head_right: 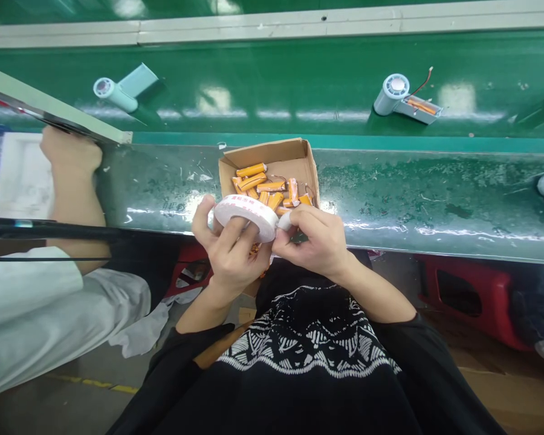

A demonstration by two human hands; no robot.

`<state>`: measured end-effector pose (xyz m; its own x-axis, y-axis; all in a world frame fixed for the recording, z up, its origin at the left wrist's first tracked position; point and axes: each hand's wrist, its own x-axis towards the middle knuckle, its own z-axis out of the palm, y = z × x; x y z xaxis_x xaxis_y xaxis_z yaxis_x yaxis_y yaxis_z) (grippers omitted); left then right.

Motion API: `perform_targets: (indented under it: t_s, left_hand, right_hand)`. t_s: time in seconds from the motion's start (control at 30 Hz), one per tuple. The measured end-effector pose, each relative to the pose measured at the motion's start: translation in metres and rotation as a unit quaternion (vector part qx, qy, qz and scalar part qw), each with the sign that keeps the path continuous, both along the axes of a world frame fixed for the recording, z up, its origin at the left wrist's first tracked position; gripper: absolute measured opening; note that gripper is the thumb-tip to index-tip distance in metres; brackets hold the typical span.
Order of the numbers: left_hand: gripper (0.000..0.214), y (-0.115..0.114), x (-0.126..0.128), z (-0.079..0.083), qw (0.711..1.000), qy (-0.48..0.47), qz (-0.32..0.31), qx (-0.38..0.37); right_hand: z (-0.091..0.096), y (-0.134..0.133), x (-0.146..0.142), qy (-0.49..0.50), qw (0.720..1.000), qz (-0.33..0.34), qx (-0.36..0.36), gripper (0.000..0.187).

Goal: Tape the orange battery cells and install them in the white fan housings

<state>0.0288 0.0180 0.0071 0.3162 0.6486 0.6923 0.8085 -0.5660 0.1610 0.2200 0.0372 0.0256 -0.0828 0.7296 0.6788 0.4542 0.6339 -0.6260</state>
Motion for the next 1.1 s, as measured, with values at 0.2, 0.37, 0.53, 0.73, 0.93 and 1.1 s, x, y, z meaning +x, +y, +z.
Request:
perform_targets:
  t_s: [0.2, 0.37, 0.53, 0.73, 0.93, 1.1]
  left_hand:
    - [0.021, -0.001, -0.001, -0.001, 0.999, -0.01, -0.022, -0.025]
    - [0.023, -0.002, -0.002, 0.0, 0.997, -0.03, -0.037, -0.056]
    - [0.019, 0.001, -0.003, 0.003, 0.997, -0.033, -0.043, -0.063]
    - [0.012, 0.003, -0.008, 0.003, 0.997, -0.043, -0.047, -0.053]
    - [0.014, 0.0, -0.01, -0.001, 0.994, -0.046, -0.036, -0.094]
    - [0.008, -0.002, -0.006, 0.0, 0.997, -0.031, -0.013, -0.072]
  right_hand:
    - [0.0, 0.003, 0.004, 0.018, 0.999, -0.027, 0.017, 0.016]
    - [0.0, 0.006, 0.012, 0.037, 0.998, -0.048, 0.024, 0.015]
    - [0.002, 0.005, 0.025, 0.056, 0.996, -0.049, 0.039, 0.015]
    - [-0.002, 0.0, 0.031, 0.001, 1.0, 0.026, -0.014, 0.021]
    - [-0.003, -0.008, 0.021, 0.041, 0.996, 0.074, 0.022, 0.024]
    - [-0.003, -0.012, 0.015, 0.006, 0.996, 0.047, 0.076, 0.025]
